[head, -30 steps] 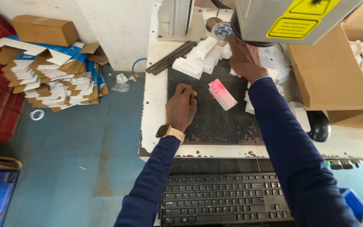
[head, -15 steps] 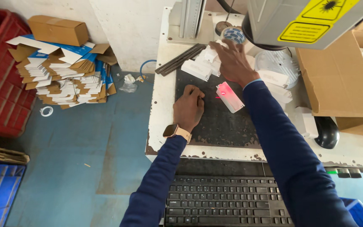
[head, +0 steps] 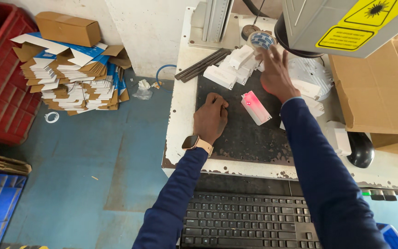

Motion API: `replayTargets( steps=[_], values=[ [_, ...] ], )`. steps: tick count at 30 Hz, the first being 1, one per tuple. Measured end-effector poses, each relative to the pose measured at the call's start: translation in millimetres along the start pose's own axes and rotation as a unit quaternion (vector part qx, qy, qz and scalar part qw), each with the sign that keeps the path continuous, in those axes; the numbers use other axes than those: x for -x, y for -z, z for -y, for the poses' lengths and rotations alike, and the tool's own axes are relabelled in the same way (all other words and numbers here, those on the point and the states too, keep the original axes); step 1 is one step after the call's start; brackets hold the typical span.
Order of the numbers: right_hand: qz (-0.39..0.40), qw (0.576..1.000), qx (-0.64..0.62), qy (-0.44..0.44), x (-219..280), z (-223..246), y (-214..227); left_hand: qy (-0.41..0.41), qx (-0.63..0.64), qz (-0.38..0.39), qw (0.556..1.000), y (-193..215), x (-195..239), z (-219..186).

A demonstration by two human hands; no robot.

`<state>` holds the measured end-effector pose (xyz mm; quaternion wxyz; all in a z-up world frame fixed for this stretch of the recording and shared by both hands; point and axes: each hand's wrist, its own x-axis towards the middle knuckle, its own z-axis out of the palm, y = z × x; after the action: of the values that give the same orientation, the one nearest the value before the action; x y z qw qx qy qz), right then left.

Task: The person repeatedly places small white plastic parts under a laser marking machine, aligns them with a red dot, and operates the machine to mark each part. After each cycle, the marked part is moved aside and a new part is positioned for marking.

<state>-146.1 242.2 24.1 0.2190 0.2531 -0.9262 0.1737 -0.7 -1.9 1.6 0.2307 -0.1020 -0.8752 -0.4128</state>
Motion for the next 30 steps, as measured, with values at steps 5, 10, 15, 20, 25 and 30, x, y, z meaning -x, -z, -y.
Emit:
replayTargets(
  steps=[5,10,15,20,25,30],
  values=[
    [-0.038,0.998,-0.038,0.015,11,18,3,0.004,-0.002,0.004,1.0,-2,1,1],
    [0.006,0.998,-0.061,-0.009,19,48,19,0.009,-0.005,0.012,1.0,-1,1,1],
    [-0.017,0.997,-0.06,0.044,21,71,22,0.009,-0.012,0.011,1.0,-1,0,-1],
    [-0.003,0.998,-0.04,0.038,25,78,24,0.01,-0.018,0.011,1.0,-2,1,0],
    [-0.039,0.989,-0.138,0.04,26,92,24,0.02,-0.028,0.016,0.999,-3,0,-1],
    [-0.031,0.995,0.04,0.086,30,110,26,0.014,-0.028,0.019,0.999,-2,2,-1]
  ],
)
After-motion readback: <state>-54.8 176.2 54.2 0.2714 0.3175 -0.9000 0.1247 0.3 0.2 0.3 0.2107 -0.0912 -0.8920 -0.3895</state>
